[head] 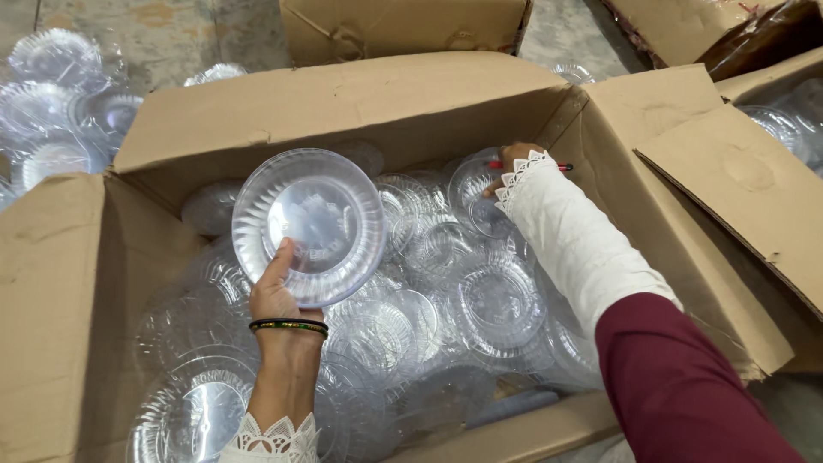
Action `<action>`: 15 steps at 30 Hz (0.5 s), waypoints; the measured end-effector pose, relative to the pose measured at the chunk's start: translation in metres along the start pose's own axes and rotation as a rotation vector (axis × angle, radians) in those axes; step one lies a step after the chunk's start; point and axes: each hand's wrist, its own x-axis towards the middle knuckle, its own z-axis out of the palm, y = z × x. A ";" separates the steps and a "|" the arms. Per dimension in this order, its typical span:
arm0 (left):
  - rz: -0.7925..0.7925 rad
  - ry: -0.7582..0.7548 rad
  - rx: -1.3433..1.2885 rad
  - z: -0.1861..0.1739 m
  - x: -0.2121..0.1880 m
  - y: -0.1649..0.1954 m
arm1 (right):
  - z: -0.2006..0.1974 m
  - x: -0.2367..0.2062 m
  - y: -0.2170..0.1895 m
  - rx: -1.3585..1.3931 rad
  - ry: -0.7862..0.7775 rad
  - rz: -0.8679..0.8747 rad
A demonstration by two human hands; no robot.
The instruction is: The person sits on the floor and repeatedly picks up clear plastic plates from a cardboard box. They hold each plate, rotate it, and visually inspect it before placing it back into the box. The task continues with multiple plates handled one at a time.
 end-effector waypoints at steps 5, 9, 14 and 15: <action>0.002 0.043 0.016 0.006 0.000 -0.002 | 0.012 -0.007 0.003 0.018 -0.022 0.001; 0.014 0.093 0.069 0.005 0.006 -0.005 | 0.022 -0.019 0.013 0.080 -0.007 -0.020; 0.031 0.093 0.085 0.001 0.009 -0.008 | 0.027 -0.017 -0.003 0.293 0.203 -0.148; 0.036 0.088 0.086 0.001 0.010 -0.008 | 0.027 -0.016 -0.010 0.325 0.228 -0.153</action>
